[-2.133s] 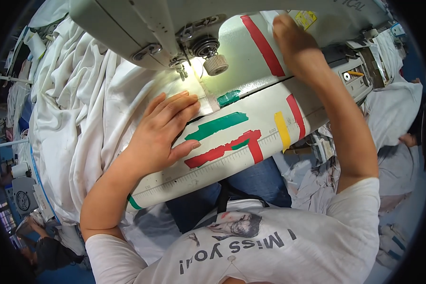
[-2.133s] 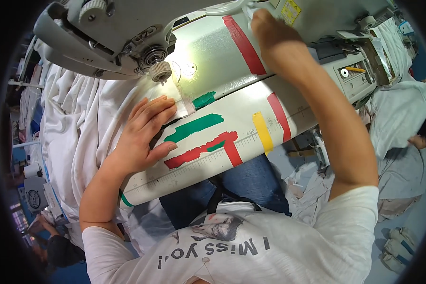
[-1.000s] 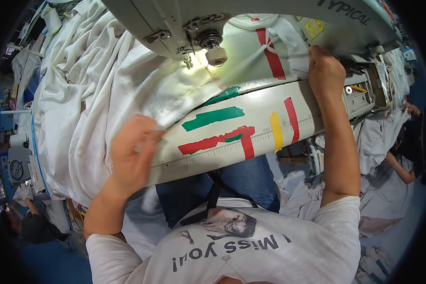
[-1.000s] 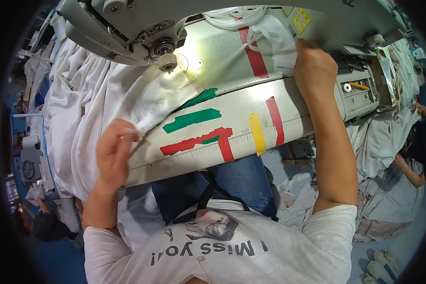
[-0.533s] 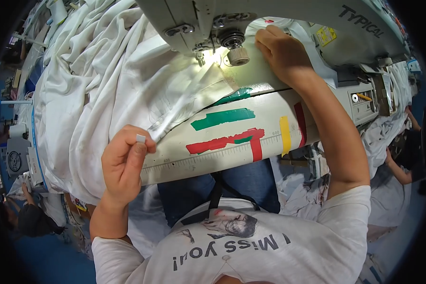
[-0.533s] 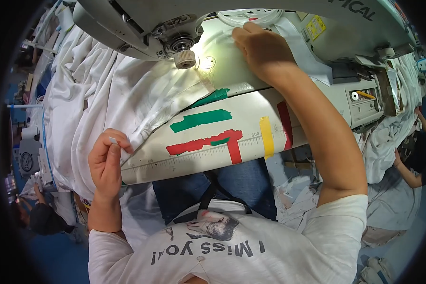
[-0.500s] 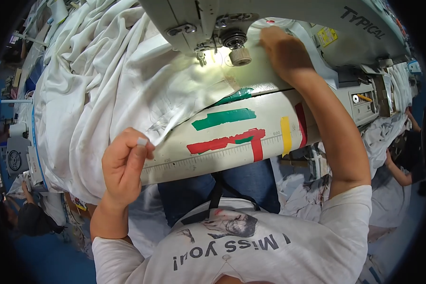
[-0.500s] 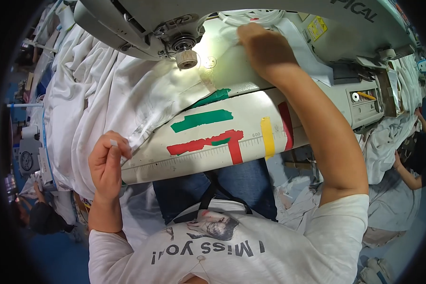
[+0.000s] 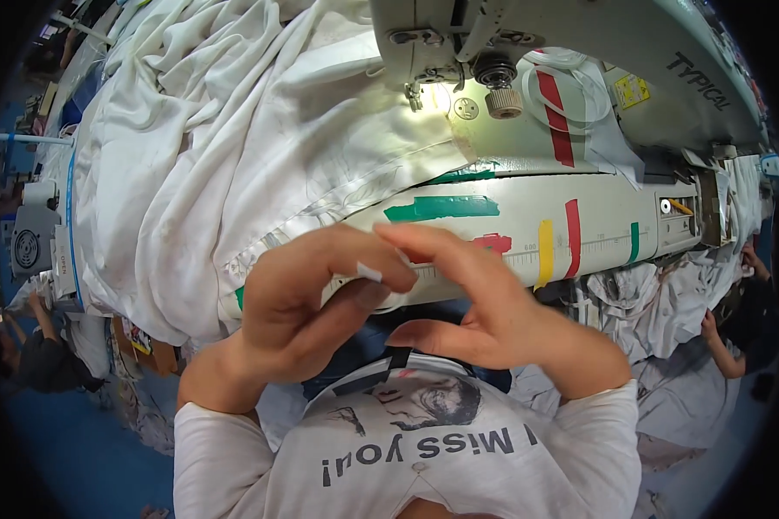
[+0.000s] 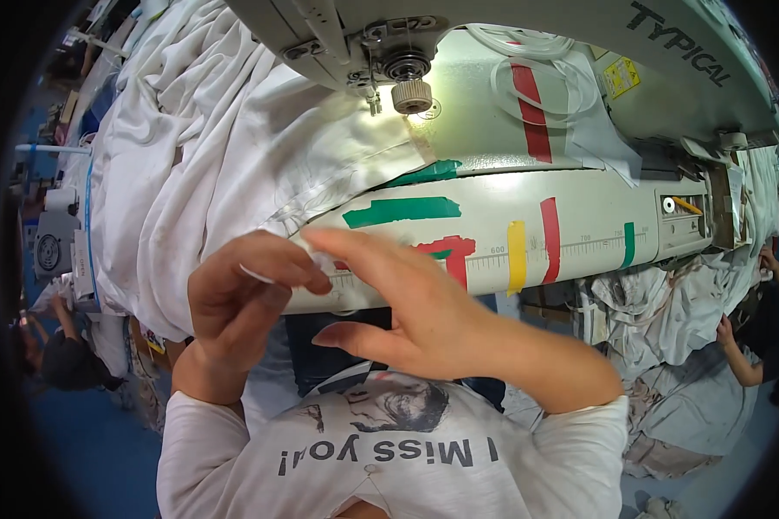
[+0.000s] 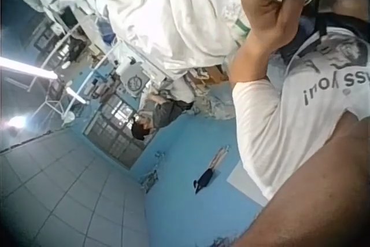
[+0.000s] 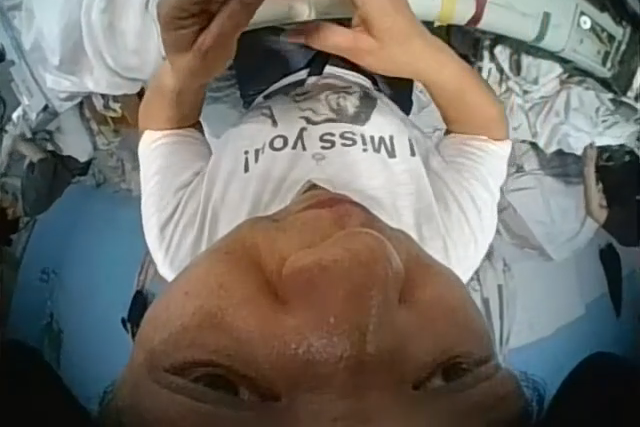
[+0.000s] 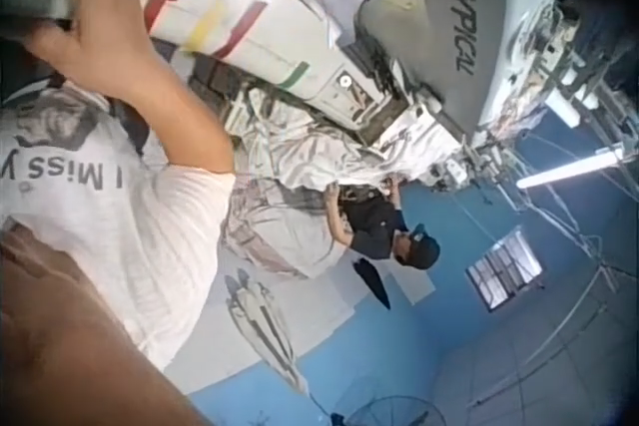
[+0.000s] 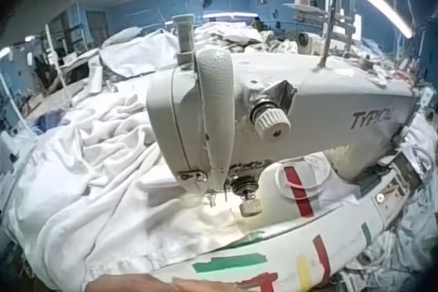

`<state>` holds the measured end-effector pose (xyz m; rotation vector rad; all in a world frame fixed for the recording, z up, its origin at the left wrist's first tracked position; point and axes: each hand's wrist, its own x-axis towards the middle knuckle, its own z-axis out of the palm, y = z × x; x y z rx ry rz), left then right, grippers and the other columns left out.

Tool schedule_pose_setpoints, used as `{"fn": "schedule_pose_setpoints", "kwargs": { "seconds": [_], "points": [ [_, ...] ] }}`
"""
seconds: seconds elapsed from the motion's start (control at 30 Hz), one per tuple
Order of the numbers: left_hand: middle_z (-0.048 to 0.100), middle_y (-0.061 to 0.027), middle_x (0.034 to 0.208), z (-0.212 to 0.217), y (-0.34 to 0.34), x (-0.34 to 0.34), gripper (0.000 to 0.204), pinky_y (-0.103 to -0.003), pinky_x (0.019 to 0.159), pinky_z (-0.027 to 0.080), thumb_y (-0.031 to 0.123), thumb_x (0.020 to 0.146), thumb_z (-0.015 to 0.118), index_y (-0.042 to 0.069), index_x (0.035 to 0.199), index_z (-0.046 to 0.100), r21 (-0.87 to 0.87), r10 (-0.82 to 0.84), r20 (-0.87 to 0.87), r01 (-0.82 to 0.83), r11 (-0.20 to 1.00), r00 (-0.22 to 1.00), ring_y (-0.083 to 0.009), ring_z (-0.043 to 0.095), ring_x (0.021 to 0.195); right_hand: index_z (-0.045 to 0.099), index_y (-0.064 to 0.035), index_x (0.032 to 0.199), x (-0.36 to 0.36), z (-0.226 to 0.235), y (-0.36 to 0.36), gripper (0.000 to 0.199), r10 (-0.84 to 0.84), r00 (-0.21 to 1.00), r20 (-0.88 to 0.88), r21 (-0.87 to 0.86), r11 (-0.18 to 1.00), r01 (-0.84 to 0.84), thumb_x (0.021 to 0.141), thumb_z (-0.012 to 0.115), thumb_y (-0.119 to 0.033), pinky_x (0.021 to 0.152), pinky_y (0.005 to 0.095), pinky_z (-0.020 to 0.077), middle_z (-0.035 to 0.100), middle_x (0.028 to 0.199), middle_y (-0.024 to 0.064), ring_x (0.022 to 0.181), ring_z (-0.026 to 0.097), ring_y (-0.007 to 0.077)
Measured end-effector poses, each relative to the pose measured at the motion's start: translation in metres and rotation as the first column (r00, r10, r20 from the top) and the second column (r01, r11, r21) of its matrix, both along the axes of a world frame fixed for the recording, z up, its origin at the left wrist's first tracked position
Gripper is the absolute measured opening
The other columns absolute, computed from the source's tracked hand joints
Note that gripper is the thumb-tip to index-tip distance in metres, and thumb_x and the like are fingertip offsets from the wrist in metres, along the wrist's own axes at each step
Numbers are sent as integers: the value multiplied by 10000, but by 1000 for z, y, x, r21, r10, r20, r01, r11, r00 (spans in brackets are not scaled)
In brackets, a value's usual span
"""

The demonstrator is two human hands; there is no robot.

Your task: Sewing fabric pieces together using an industrial sewing machine in a factory.

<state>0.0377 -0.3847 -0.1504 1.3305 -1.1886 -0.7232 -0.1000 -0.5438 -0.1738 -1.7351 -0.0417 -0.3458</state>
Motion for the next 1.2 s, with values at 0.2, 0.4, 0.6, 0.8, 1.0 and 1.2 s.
{"fn": "schedule_pose_setpoints", "kwargs": {
  "seconds": [0.2,0.4,0.6,0.8,1.0,1.2],
  "points": [
    [666,-120,977,-36,4,15,139,-282,817,525,32,1005,531,-37,1086,620,22,422,-526,-484,875,739,-153,651,868,594,16,1219,-19,-7,-20,261,1,943,-333,508,842,179,962,595,-32,555,181,477,686,862,57,630,590,57],
    [661,-100,990,-36,-10,83,144,-269,791,511,72,989,576,-20,1091,621,-2,738,-229,-758,652,635,-143,620,825,695,7,1003,6,-9,-89,113,-197,921,-335,160,952,261,920,676,-67,561,193,457,688,807,45,625,577,56],
    [600,-177,931,-49,-58,39,129,-410,802,499,-10,829,602,-6,958,612,9,343,489,-397,918,802,-359,606,871,705,20,978,47,-11,-118,122,-380,872,-308,-261,915,307,883,687,-54,705,256,480,693,829,45,782,637,102],
    [610,-91,961,-80,-81,62,111,-395,825,482,43,832,661,48,940,634,-113,233,786,-237,965,573,-305,577,913,701,8,973,46,-17,-122,114,-328,875,-356,-263,933,243,873,689,-46,718,267,489,681,823,30,763,620,97],
    [614,-71,968,-56,-77,75,173,-377,809,492,40,750,687,36,918,645,10,-20,876,25,1000,483,-264,591,911,703,4,947,40,-11,-115,83,-288,872,-396,-194,954,227,878,689,-39,705,260,491,675,799,25,754,614,94],
    [620,-67,928,-70,-87,83,101,-352,772,494,63,764,699,28,840,642,-83,27,793,65,994,608,-248,597,855,696,12,932,50,-9,-113,90,-317,821,-474,-337,927,163,875,692,-57,668,273,485,667,773,27,727,594,95]
  ]
}}
